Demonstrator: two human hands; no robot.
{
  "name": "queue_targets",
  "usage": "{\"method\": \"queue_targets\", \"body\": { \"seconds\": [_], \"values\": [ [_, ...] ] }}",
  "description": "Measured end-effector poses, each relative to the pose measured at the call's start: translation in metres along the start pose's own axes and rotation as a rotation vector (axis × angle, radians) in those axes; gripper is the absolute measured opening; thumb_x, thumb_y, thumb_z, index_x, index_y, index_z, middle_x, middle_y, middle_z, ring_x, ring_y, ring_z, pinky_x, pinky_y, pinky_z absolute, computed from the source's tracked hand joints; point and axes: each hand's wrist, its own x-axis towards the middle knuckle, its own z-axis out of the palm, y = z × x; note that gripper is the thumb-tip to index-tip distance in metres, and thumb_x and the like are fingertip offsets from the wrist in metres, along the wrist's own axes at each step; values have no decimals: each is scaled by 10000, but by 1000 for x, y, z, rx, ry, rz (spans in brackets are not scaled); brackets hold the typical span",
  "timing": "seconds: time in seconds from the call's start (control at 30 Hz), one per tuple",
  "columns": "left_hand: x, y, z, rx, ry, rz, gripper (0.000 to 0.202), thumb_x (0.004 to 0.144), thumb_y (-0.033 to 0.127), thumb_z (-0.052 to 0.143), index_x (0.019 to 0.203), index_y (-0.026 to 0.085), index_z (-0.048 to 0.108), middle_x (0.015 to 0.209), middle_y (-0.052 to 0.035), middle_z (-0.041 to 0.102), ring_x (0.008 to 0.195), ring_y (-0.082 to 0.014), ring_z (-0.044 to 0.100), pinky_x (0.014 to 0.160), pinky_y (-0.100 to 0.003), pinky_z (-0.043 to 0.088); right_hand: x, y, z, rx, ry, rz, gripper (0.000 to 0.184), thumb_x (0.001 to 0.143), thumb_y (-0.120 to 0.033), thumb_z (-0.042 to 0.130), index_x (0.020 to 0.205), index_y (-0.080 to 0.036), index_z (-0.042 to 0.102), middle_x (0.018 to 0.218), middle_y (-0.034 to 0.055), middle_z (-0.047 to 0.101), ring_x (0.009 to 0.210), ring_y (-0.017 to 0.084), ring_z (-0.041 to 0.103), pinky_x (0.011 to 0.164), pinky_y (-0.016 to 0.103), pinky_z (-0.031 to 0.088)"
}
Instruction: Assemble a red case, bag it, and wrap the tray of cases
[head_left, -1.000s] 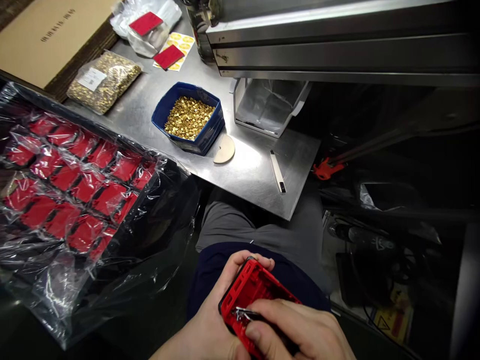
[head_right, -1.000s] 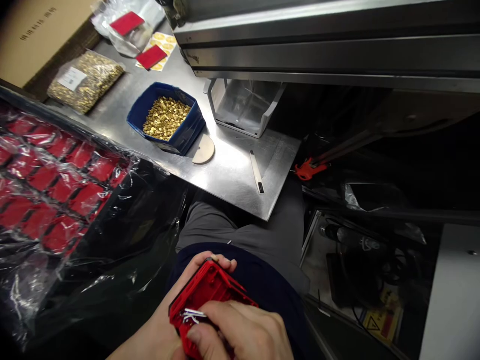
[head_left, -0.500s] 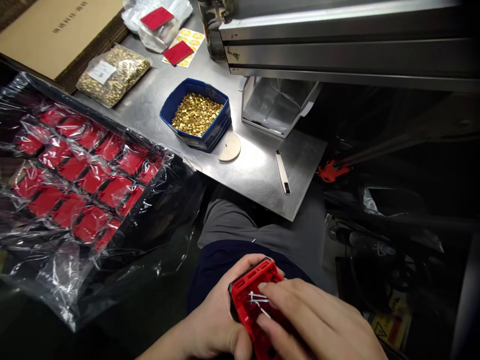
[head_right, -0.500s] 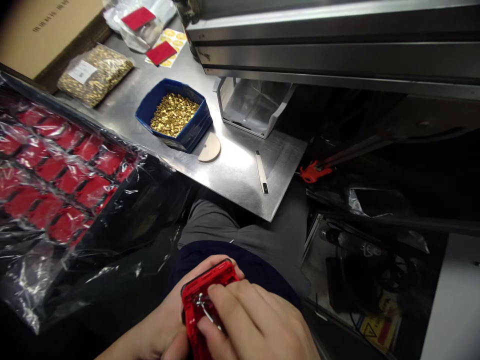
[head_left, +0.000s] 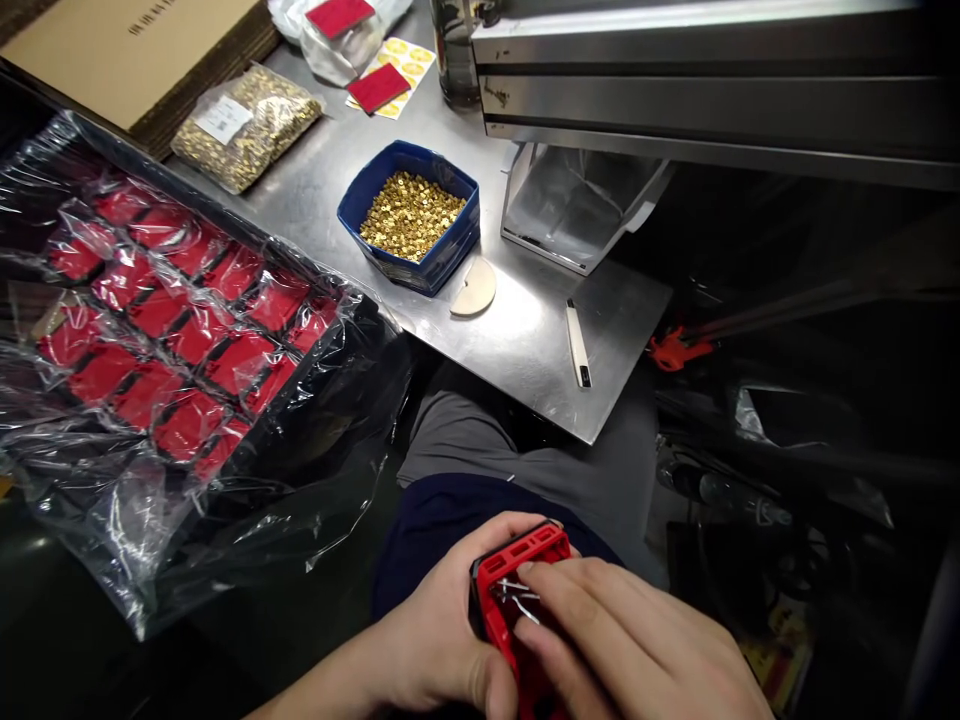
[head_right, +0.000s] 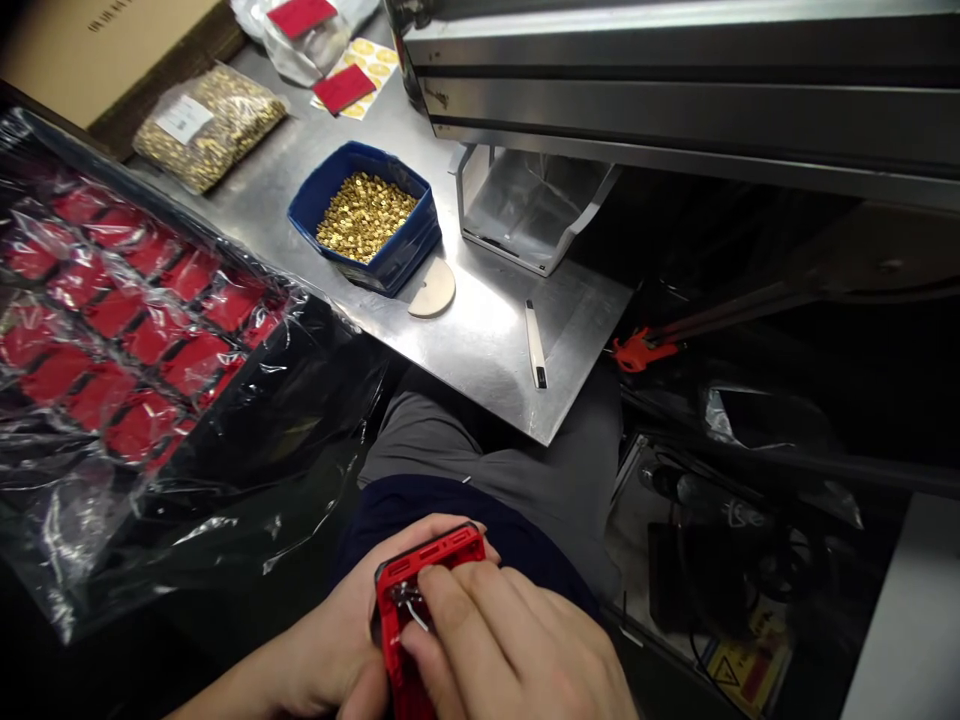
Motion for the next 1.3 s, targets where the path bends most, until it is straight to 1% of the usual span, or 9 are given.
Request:
{"method": "queue_targets", "body": {
  "seconds": [0.27,0.4,0.57,0.7,0.8,0.93,1.03,1.13,1.3],
  "values": [
    [2,6,3,108,-27,-36,822,632,356,961,1332,225,549,1316,-87,650,1246,-317,607,1116,-432,426,0,-1,-4,-91,-64,-38,267,1040,-276,509,1211,-149,670,904,49,750,724,156,726,669,223,618],
    [6,8,3,109,-32,-70,811,611,354,972,1291,198,559,1194,-82,672,1104,-255,658,985,-338,501,3,-1,-6,-84,-95,-49,280,1052,-235,464,1178,-119,686,839,64,712,702,164,696,624,232,607],
    [7,13,9,158,-47,-33,838,662,559,880,1346,203,552,1199,-38,671,1176,-307,644,984,-366,471,11,-4,-8,25,-138,-15,283,1049,-178,434,1165,-93,678,850,88,682,749,189,662,663,282,603],
    [6,15,12,89,-60,-33,948,610,647,878,1371,194,541,1225,-62,666,1257,-376,588,1065,-440,414,15,-3,-20,274,-154,119,209,1028,-170,482,1078,-174,685,843,36,668,740,155,645,678,245,577],
    [6,15,11,47,-54,-56,920,626,582,908,1373,192,538,1240,-77,661,1269,-419,571,1083,-507,380,12,9,-34,426,-34,311,153,997,-221,579,1056,-254,716,863,-10,707,755,124,689,663,171,564],
    [7,12,7,-22,-60,-58,939,599,530,954,1368,175,548,1405,-190,594,1331,-410,535,1131,-529,377,1,47,-37,302,251,632,226,939,-409,677,1091,-261,754,851,7,751,700,149,718,566,166,563],
    [7,11,4,-62,-73,-37,918,618,517,949,1381,197,552,1452,-192,563,1383,-396,498,1166,-532,353,-4,69,-31,229,294,771,333,927,-486,672,1124,-227,739,833,18,759,666,146,718,570,165,577],
    [6,12,5,-52,-69,-39,941,610,504,954,1400,202,541,1470,-193,549,1393,-392,489,1168,-519,350,-5,62,-30,238,213,668,249,934,-427,673,1073,-234,744,924,22,786,807,165,763,696,162,612],
    [3,9,14,-48,-12,-18,971,536,511,979,1365,232,557,1491,-161,523,1381,-400,500,1181,-521,335,-7,10,-22,382,48,320,185,930,-255,667,1105,-308,695,850,-54,761,649,91,740,562,74,564]
  ]
}}
